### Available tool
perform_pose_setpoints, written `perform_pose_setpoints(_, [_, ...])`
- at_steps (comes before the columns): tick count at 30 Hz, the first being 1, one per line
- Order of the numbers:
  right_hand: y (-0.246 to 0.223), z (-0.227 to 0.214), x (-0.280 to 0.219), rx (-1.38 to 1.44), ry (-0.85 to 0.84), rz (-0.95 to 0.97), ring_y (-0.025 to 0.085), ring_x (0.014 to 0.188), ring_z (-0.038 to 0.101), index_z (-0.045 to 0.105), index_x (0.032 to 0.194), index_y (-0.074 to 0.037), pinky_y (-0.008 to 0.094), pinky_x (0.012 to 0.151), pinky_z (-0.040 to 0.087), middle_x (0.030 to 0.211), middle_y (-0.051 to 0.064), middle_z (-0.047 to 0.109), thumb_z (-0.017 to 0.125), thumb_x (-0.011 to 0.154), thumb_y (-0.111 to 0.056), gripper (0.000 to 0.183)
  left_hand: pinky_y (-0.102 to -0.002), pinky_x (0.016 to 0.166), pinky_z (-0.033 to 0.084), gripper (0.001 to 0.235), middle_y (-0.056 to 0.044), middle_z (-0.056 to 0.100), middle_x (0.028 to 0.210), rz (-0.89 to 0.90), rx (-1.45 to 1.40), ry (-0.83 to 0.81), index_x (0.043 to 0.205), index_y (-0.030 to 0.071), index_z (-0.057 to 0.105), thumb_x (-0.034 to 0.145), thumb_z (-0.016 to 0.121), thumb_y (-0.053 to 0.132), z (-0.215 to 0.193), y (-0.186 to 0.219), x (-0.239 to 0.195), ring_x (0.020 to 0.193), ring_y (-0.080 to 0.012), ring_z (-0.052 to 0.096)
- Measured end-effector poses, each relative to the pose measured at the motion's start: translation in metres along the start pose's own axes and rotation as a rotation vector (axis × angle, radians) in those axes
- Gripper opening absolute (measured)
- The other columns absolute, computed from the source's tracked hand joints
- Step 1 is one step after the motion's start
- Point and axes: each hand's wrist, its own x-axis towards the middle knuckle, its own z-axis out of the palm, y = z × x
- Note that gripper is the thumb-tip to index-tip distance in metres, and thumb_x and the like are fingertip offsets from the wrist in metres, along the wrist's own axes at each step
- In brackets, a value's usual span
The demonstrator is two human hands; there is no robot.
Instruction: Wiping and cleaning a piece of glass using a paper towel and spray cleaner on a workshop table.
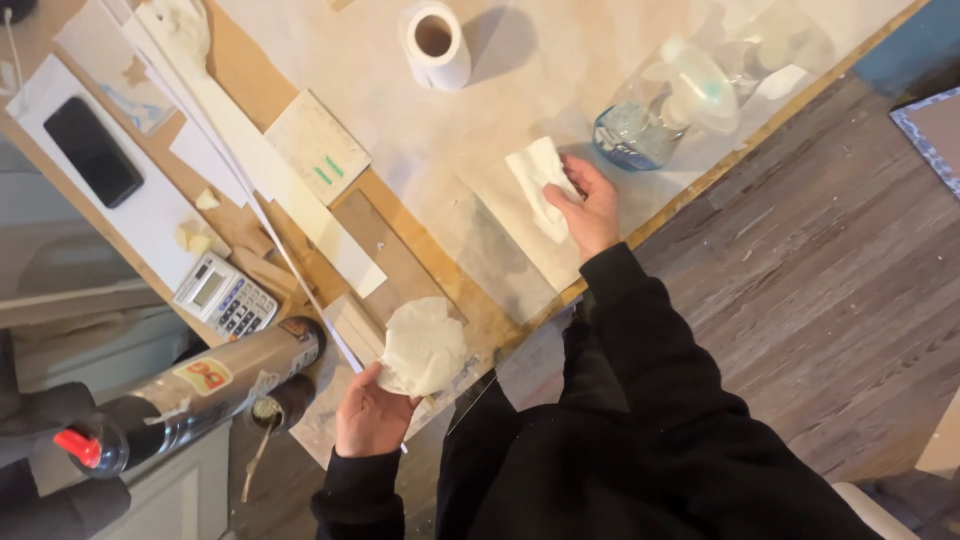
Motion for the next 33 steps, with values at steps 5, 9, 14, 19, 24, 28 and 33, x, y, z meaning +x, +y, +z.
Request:
perform_pose_setpoints(5, [-0.039, -0.014, -0.040, -0.513, -0.007, -0.103, 0.040, 0.142, 0.060, 0.048, 0.157, -0.001, 0.056, 0.110, 0.055, 0.158, 0.026, 0.055, 0.083, 0.087, -0.021, 0.081, -0.067, 0.118, 0.032, 0.043, -0.029, 0.060, 0.151, -0.027, -0.067, -0.057, 0.136, -0.003, 0.064, 0.101, 0.052, 0.018, -0.044, 0.004, 0.007, 0.139, -0.0467, 0.054])
perform_pose_setpoints(9, [-0.036, -0.118, -0.055, -0.555, 0.338, -0.401, 0.017, 0.081, 0.075, 0.081, 0.112, -0.001, 0.027, 0.074, 0.060, 0.100, 0.009, 0.083, 0.079, 0.093, -0.010, 0.021, -0.064, 0.111, 0.039, 0.047, -0.024, 0.064, 0.150, 0.050, -0.004, -0.173, 0.146, -0.003, 0.060, 0.103, 0.052, 0.015, 0.008, 0.009, 0.001, 0.138, -0.0424, 0.058])
perform_pose_setpoints(14, [-0.098, -0.204, 0.082, -0.823, 0.509, -0.520, 0.041, 0.147, 0.039, 0.055, 0.148, -0.002, 0.060, 0.122, 0.035, 0.150, 0.020, 0.056, 0.079, 0.097, 0.000, 0.056, -0.069, 0.111, 0.038, 0.034, -0.019, 0.069, 0.145, 0.085, 0.037, -0.063, 0.125, 0.003, 0.073, 0.106, 0.050, 0.019, -0.038, 0.009, 0.000, 0.138, -0.0429, 0.058])
perform_pose_setpoints(19, [-0.102, -0.234, 0.142, -0.917, 0.330, -0.812, 0.035, 0.122, 0.068, 0.068, 0.137, 0.002, 0.046, 0.106, 0.054, 0.132, 0.021, 0.072, 0.080, 0.093, 0.003, 0.045, -0.069, 0.109, 0.039, 0.031, -0.020, 0.069, 0.142, 0.111, 0.042, 0.067, 0.123, 0.004, 0.070, 0.100, 0.052, 0.015, -0.035, 0.008, 0.006, 0.135, -0.0450, 0.059])
perform_pose_setpoints(24, [-0.056, -0.233, 0.008, -0.680, 0.207, -0.871, 0.039, 0.113, 0.071, 0.068, 0.134, 0.018, 0.044, 0.102, 0.058, 0.126, 0.030, 0.073, 0.059, 0.093, 0.020, 0.042, -0.063, 0.111, 0.042, 0.031, -0.023, 0.066, 0.144, 0.098, -0.003, 0.171, 0.124, 0.005, 0.066, 0.099, 0.056, 0.020, -0.020, 0.001, 0.005, 0.131, -0.0420, 0.062])
perform_pose_setpoints(28, [-0.021, -0.117, -0.099, -0.625, 0.120, -0.558, 0.033, 0.106, 0.070, 0.074, 0.128, 0.005, 0.041, 0.093, 0.055, 0.119, 0.021, 0.074, 0.075, 0.104, -0.003, 0.025, -0.064, 0.112, 0.043, 0.050, -0.023, 0.065, 0.145, 0.042, -0.025, 0.100, 0.145, -0.001, 0.061, 0.103, 0.048, 0.023, -0.009, -0.007, 0.001, 0.128, -0.0417, 0.063])
perform_pose_setpoints(33, [-0.031, 0.011, -0.083, -0.540, -0.116, -0.576, 0.028, 0.111, 0.076, 0.081, 0.122, -0.010, 0.037, 0.093, 0.059, 0.119, 0.008, 0.079, 0.074, 0.106, -0.016, 0.019, -0.070, 0.104, 0.052, 0.047, -0.021, 0.073, 0.134, 0.063, 0.015, 0.184, 0.138, 0.004, 0.069, 0.105, 0.043, 0.025, 0.004, -0.016, 0.009, 0.117, -0.0420, 0.071])
